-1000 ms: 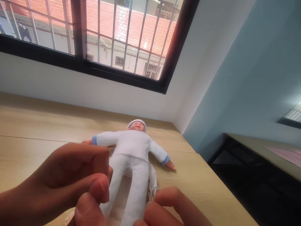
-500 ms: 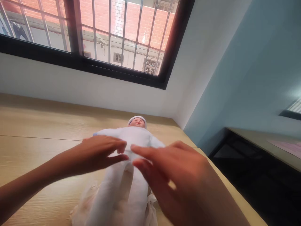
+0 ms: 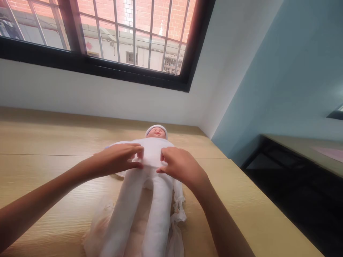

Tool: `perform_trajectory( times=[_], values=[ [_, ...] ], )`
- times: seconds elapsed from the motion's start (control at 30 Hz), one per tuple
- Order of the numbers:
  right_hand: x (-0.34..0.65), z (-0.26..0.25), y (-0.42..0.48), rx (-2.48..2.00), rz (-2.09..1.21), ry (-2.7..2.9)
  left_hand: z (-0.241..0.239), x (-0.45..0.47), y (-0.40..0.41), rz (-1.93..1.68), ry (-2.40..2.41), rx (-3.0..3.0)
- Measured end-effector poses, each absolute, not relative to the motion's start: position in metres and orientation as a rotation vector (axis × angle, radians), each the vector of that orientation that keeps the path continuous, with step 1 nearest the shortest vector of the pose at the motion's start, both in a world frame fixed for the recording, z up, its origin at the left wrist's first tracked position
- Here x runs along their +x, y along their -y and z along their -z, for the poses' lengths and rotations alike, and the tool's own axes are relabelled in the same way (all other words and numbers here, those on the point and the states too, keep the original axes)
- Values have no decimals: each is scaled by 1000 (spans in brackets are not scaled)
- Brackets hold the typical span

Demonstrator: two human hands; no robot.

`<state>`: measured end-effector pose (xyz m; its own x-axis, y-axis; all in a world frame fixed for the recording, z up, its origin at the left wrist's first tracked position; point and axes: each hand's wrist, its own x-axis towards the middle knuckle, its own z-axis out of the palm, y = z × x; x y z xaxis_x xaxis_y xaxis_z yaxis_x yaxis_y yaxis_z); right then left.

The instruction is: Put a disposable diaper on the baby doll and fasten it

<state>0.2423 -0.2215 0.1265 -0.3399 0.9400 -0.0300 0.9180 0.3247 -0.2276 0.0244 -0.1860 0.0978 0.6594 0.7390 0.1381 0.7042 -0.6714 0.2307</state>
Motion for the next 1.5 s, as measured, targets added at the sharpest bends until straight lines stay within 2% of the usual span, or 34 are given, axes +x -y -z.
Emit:
perform_trajectory(
  times=[0.5,0.9,1.1,1.2,1.37,1.5],
  values=[
    [236,-126,225,-1770,-111,2604,-104,24,192,-302,-1058,2783],
    [242,-124,225,-1749,-247,2583,-111,27,198,-180,-1053,2779],
    [248,-133,224,-1732,-483,2586,-109,24,197,-171,-1064,2771],
    [257,-136,212,-1629,-468,2532,-107,21,192,-240,-1015,2726],
    [262,-103,167,-1397,-361,2197,-90,25,167,-624,-995,2507],
    [250,-58,131,-1256,-573,1994,-63,38,134,-727,-1031,2481]
  ],
)
